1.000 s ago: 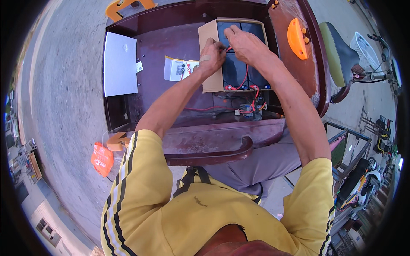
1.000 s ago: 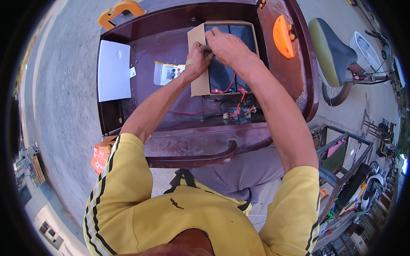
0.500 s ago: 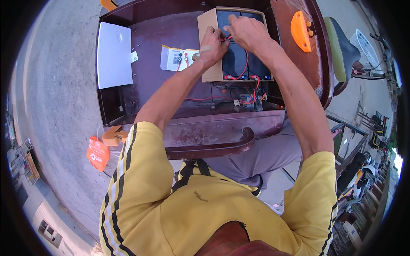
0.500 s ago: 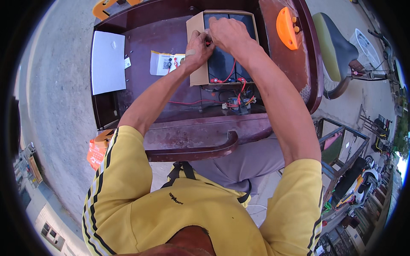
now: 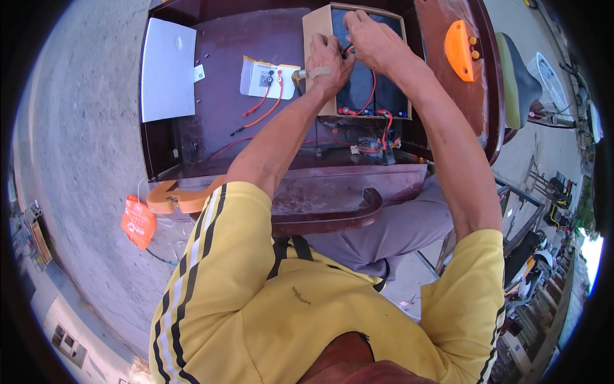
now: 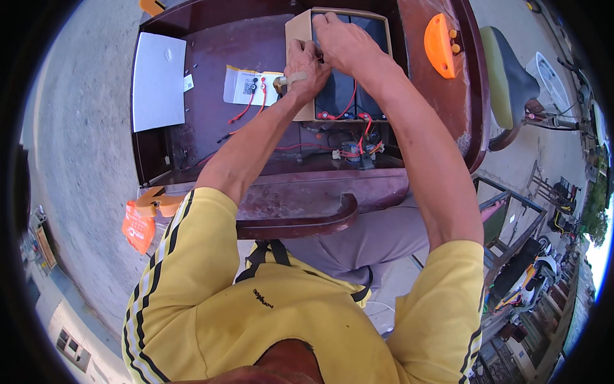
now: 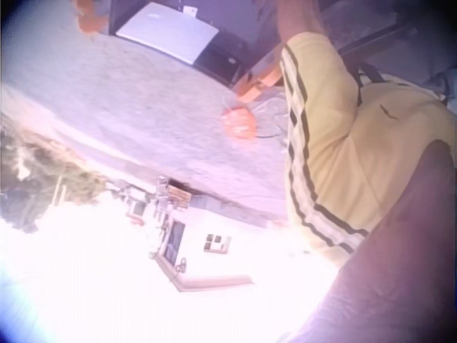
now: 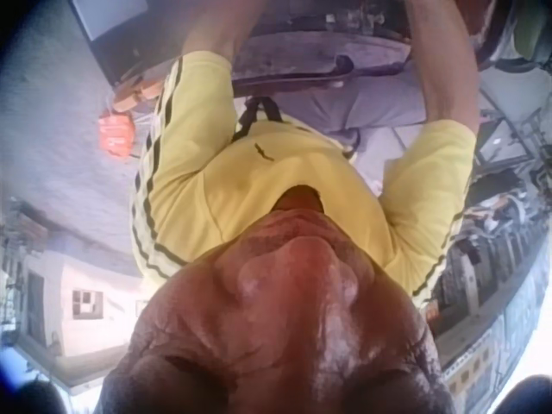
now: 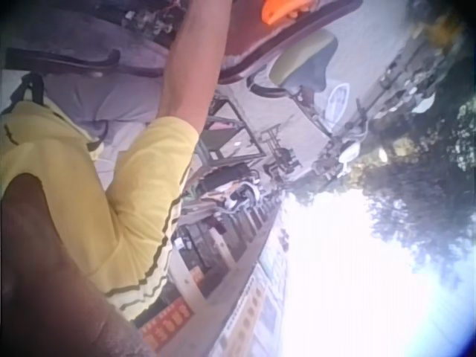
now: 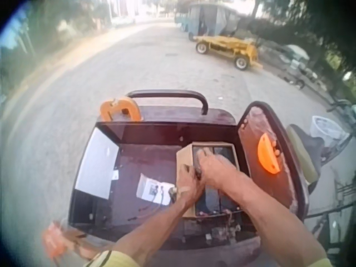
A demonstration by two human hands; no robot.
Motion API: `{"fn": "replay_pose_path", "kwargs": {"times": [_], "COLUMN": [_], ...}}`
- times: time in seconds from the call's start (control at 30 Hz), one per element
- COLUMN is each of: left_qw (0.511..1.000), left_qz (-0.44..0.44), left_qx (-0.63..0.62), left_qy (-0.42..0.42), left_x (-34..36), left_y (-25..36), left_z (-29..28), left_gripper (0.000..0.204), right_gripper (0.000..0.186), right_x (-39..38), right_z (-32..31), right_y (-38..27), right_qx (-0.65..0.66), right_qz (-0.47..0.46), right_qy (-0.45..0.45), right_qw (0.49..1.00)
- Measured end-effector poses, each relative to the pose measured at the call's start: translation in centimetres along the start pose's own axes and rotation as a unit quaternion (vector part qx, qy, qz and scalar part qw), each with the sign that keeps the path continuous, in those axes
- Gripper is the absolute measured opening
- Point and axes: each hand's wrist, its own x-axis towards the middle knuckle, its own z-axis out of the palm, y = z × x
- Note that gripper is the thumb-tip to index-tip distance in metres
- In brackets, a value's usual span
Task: The person sits on the ground and works on the electrical wiring inside the battery compartment of a motorized rickshaw. They use a screwdriver to tighten connections on the battery terminals and handle red and black wires.
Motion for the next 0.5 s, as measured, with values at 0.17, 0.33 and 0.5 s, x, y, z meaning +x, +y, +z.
{"fn": "replay_pose_path", "kwargs": {"times": [0.17,0.33,0.5], "left_qw": [1.0,1.0,1.0], "left_qz": [-0.009,-0.024,-0.023], "left_qx": [0.002,0.005,-0.003], "left_qy": [-0.008,-0.014,-0.02], "left_x": [0.1,0.2,0.2], "left_y": [0.1,0.0,0.9], "left_z": [-0.2,-0.4,-0.8], "left_gripper": [0.036,0.035,0.035], "right_gripper": [0.033,0.034,0.035], "right_x": [-0.3,0.2,-0.6], "right_z": [-0.3,-1.2,-0.3], "right_y": [-0.3,-0.3,0.6], "right_qx": [0.059,0.028,0.07], "right_qz": [0.067,0.022,0.024], "right_qy": [0.025,-0.048,0.003], "right_qw": [0.996,0.998,0.997]}}
